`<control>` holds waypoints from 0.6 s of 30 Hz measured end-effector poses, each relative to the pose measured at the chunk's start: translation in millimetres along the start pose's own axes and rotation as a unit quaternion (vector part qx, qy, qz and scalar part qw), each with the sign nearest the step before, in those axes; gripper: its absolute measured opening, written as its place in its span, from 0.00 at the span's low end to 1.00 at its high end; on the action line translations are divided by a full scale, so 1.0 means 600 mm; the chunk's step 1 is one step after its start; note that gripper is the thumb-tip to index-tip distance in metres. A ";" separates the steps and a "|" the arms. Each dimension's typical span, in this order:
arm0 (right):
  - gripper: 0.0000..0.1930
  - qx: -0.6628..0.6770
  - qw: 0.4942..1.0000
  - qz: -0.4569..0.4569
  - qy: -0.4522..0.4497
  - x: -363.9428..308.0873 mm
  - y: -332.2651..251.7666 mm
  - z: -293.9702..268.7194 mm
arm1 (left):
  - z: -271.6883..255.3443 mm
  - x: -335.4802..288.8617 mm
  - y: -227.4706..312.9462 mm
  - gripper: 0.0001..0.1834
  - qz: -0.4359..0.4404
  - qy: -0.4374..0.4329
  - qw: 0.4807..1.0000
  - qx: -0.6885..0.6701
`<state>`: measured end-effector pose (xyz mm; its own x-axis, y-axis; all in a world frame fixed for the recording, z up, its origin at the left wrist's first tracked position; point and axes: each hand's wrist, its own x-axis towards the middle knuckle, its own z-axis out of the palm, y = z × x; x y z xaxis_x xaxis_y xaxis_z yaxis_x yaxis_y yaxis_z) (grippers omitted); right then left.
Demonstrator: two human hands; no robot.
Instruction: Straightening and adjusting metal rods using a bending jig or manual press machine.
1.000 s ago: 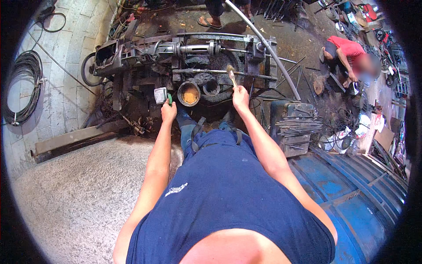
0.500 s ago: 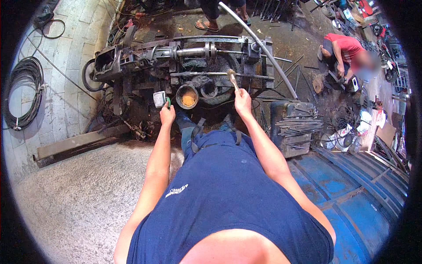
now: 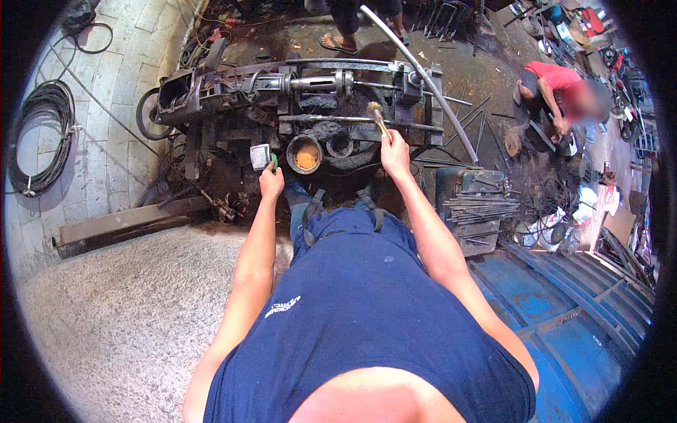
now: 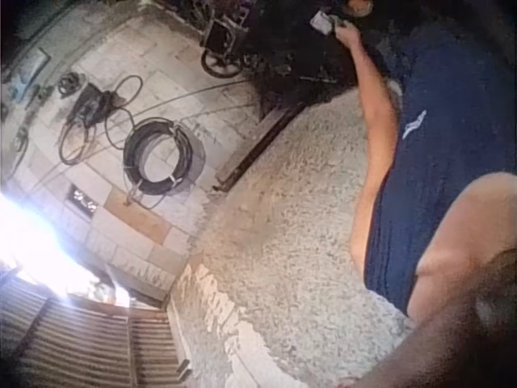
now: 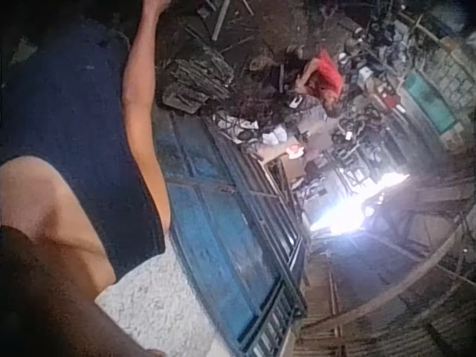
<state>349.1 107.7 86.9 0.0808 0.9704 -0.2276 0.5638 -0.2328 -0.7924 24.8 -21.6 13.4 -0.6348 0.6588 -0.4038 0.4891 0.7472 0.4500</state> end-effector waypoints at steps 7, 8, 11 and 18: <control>0.16 -0.006 1.000 -0.019 -0.007 0.024 -0.012 0.007 | -0.002 -0.009 0.003 0.23 0.007 0.005 0.999 -0.039; 0.16 -0.003 1.000 -0.018 -0.008 0.024 -0.012 0.008 | -0.002 -0.010 0.005 0.23 0.001 0.006 0.999 -0.036; 0.15 -0.007 1.000 -0.019 -0.008 0.026 -0.009 0.009 | 0.000 -0.008 0.001 0.24 0.016 0.014 0.999 -0.032; 0.15 -0.003 1.000 -0.003 -0.011 0.021 -0.019 -0.001 | 0.000 -0.001 -0.010 0.23 0.045 0.002 0.999 -0.021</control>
<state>344.1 122.8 93.2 0.0589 0.9701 -0.2353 0.5690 -0.2263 -0.7905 22.5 -26.6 10.9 -0.5923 0.7223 -0.3570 0.5183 0.6808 0.5176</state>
